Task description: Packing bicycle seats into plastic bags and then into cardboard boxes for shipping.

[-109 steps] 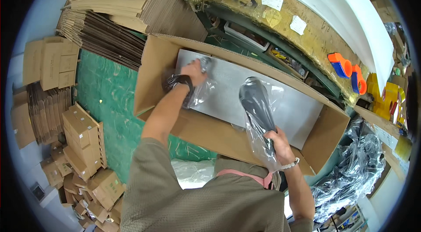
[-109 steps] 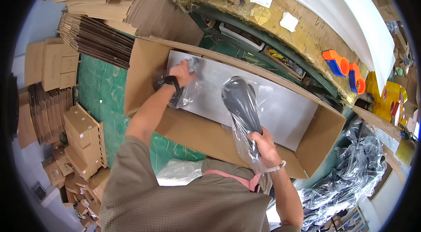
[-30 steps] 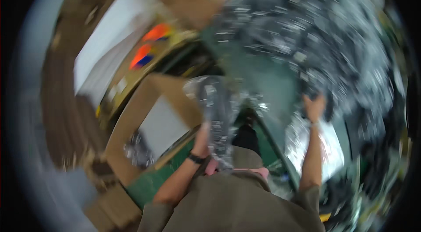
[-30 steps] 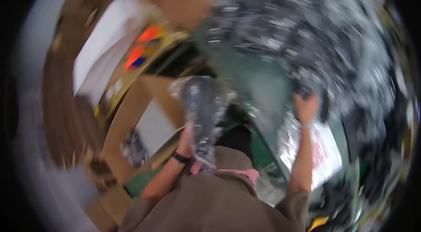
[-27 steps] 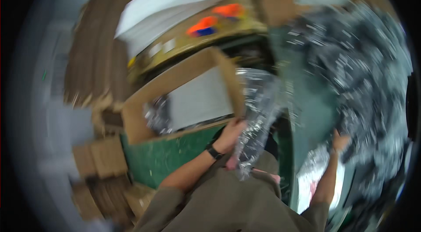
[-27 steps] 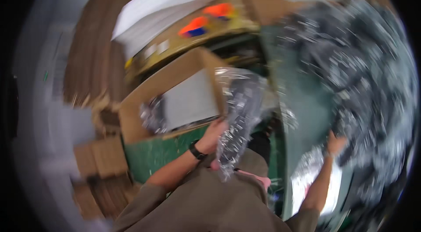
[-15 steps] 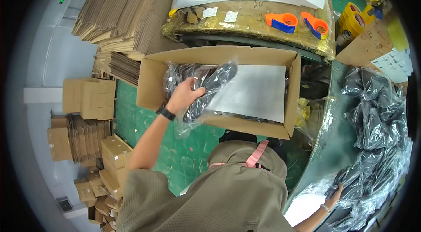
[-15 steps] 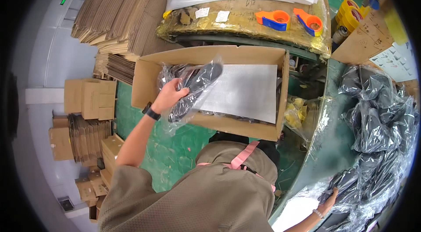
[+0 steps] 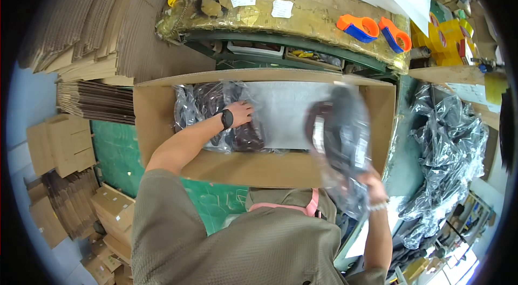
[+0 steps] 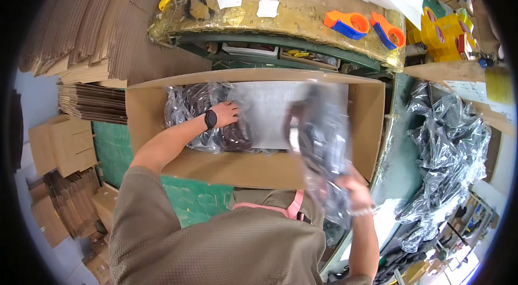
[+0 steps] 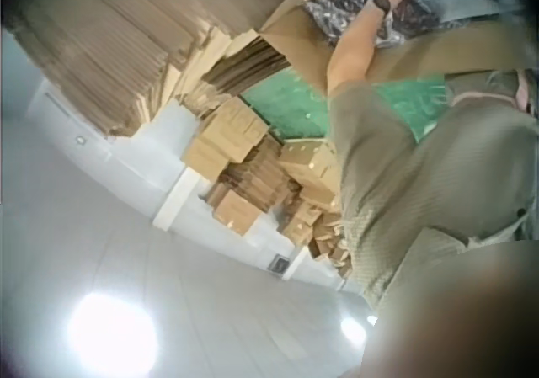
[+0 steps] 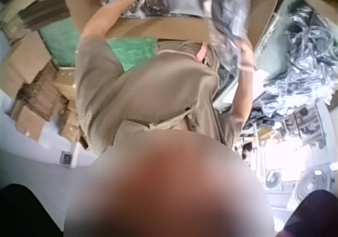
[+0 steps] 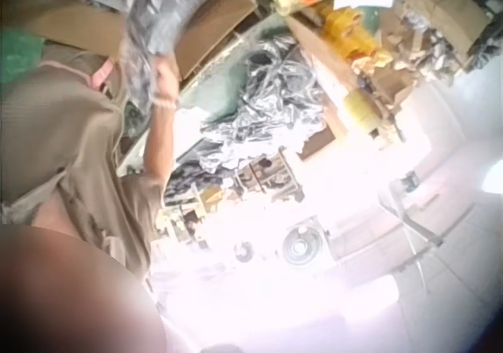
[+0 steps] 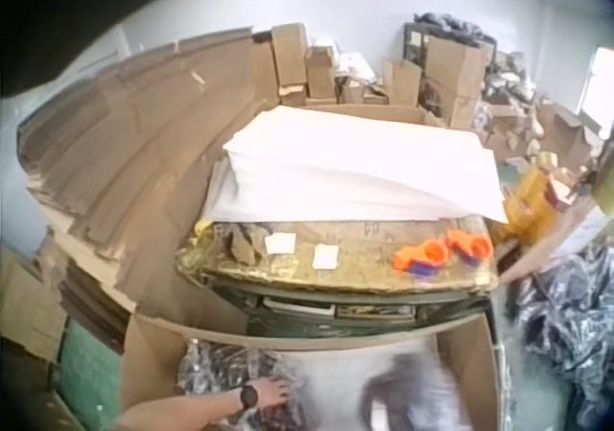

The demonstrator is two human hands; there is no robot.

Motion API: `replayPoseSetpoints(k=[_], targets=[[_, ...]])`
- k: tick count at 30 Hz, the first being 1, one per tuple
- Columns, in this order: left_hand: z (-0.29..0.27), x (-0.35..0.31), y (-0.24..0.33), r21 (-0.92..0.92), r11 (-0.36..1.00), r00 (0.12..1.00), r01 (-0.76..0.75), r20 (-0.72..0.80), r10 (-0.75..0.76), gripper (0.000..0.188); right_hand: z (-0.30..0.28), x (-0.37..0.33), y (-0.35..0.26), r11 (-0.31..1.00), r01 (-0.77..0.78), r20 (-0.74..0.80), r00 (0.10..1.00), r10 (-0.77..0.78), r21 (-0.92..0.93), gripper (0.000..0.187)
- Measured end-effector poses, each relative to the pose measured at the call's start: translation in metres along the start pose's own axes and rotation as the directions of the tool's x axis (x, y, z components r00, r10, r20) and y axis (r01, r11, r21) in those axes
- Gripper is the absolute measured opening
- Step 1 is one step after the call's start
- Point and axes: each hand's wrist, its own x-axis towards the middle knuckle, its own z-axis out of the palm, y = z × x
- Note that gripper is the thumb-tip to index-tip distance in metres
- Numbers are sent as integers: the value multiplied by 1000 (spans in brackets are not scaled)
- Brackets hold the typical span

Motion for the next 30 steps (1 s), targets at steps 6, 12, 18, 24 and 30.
replayPoseSetpoints(k=[6,12,18,24,30], targets=[[6,0,20,-269,939,963,216,-100,-250,19,61,160,72,894,-390,209,914,347,222,50],[11,-25,45,-320,881,891,349,-177,-418,40,60,236,135,816,-300,-115,953,281,-494,57],[22,-11,49,-267,889,911,371,-78,-404,30,78,296,169,465,-41,-152,967,-204,-884,77],[8,6,41,-271,901,923,339,-90,-375,38,66,331,186,507,3,-128,966,-224,-862,82],[-66,36,69,-242,848,811,472,-258,-525,23,65,199,92,411,470,223,825,-519,-781,53]])
